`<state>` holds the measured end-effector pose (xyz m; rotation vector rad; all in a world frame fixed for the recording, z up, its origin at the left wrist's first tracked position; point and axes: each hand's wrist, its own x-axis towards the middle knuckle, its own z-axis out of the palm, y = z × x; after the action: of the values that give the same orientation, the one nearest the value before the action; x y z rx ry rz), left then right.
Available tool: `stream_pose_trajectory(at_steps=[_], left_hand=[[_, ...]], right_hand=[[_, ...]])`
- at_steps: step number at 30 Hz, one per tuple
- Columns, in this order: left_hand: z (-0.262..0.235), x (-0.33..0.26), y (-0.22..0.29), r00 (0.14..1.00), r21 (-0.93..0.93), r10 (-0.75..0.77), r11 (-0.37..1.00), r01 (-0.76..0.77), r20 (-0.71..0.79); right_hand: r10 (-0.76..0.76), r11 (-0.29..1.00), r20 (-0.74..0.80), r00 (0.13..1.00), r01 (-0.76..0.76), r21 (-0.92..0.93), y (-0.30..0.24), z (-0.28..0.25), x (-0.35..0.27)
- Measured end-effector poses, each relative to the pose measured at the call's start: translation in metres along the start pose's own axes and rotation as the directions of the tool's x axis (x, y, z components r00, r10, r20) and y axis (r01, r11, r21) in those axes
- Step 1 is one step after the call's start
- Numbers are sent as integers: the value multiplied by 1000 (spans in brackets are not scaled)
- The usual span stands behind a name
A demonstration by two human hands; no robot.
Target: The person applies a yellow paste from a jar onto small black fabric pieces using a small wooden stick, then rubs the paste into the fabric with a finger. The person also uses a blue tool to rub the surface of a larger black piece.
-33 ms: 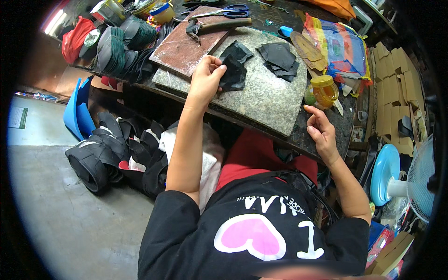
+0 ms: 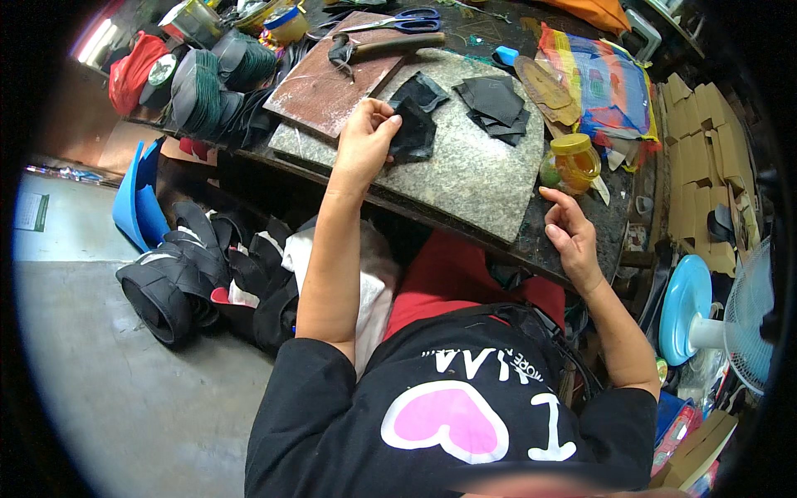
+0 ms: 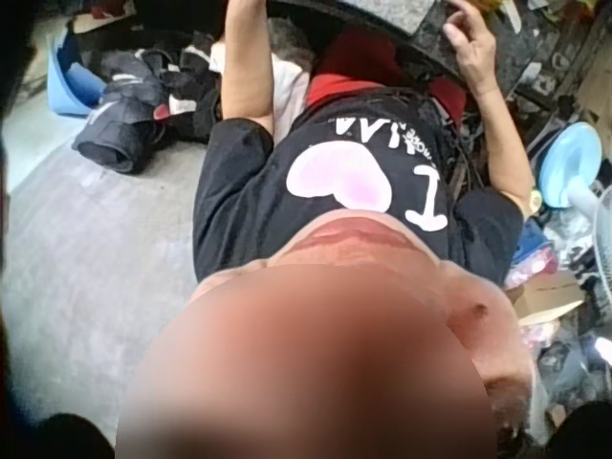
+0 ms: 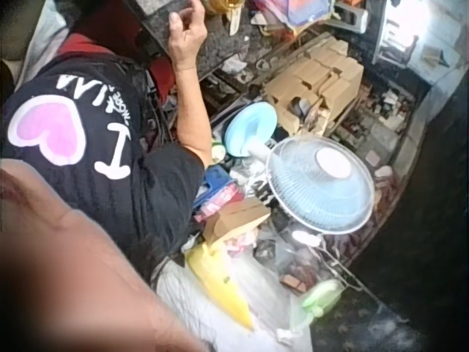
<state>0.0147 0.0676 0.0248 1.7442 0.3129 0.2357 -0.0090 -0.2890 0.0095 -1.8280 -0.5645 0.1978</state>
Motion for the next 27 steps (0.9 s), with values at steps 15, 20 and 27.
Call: stream_pose_trajectory(at_steps=[15, 20, 27], left_hand=[[90, 21, 32, 528, 640, 795, 244, -728, 298], [119, 27, 22, 669, 672, 558, 245, -698, 492], [80, -15, 45, 601, 466, 771, 463, -754, 208]], right_hand=[[-6, 1000, -29, 1000, 5, -23, -4, 1, 2], [-13, 1000, -21, 1000, 13, -26, -1, 2, -1], [-32, 999, -21, 999, 31, -38, 0, 1, 1]])
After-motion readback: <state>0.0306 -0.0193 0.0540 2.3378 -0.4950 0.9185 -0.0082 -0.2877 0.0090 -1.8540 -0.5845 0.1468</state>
